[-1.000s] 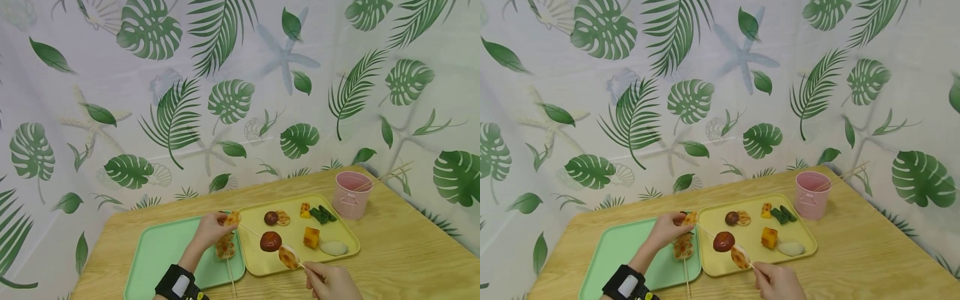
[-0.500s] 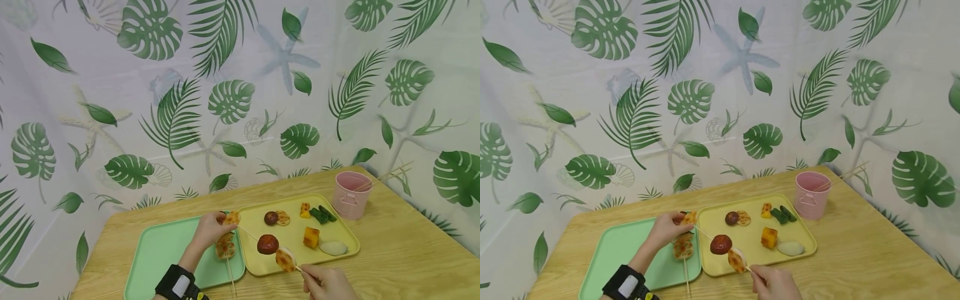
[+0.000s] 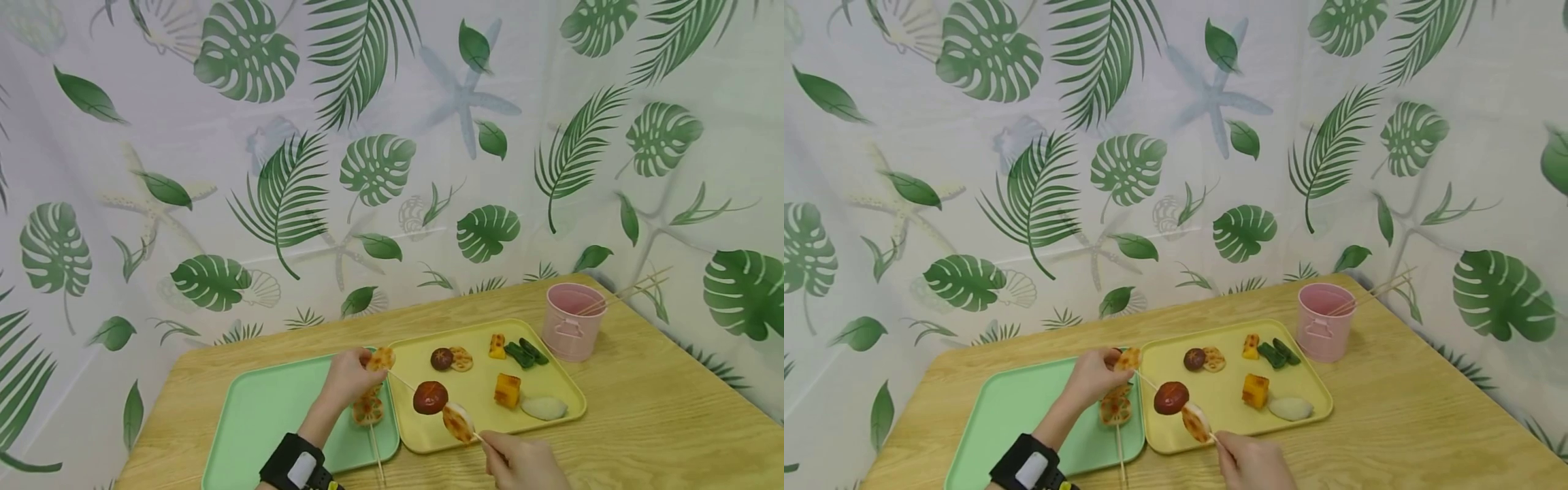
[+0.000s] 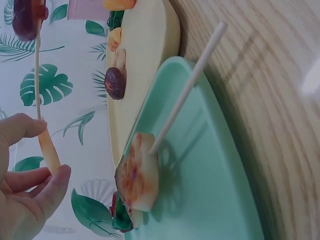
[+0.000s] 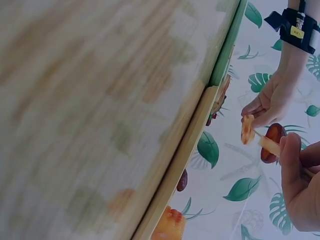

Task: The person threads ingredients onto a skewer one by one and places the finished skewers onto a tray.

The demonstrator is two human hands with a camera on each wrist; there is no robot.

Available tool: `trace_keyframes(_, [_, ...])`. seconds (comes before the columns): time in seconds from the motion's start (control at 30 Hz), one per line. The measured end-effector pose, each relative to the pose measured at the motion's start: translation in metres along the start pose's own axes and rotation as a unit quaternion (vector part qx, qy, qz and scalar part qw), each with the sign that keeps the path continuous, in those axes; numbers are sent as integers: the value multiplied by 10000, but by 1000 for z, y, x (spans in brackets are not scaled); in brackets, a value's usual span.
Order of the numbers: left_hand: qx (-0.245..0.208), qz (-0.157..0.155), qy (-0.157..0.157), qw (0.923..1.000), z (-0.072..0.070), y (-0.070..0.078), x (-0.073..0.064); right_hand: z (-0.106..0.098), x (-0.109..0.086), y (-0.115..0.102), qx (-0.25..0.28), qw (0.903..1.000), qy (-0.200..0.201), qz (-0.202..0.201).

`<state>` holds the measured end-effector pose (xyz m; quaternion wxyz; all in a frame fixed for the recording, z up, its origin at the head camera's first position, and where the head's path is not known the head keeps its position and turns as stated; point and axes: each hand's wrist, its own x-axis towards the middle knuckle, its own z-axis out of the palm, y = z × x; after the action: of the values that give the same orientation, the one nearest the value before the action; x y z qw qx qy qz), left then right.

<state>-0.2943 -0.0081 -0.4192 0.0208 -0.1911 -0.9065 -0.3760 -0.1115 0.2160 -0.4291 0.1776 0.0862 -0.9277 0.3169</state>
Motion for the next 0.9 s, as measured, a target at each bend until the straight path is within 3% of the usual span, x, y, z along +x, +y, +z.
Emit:
trace_keyframes(0.2, [211, 19, 279, 9994, 3, 7, -1, 7, 7, -4, -460, 9940, 673, -735])
trace_keyframes(0.3, [242, 50, 270, 9993, 4, 11, -2, 10, 10, -6, -375, 9936, 698, -803])
trace_keyframes(0.57, [364, 183, 389, 9984, 3, 16, -5, 11, 15, -11, -27, 9982, 403, -437])
trace_keyframes(0.7, [456, 142, 451, 9978, 5, 16, -5, 11, 17, -14, 97, 9996, 241, -88])
trace_keyframes(0.9, [476, 110, 447, 9978, 4, 15, -5, 11, 18, -14, 335, 9993, 78, 128])
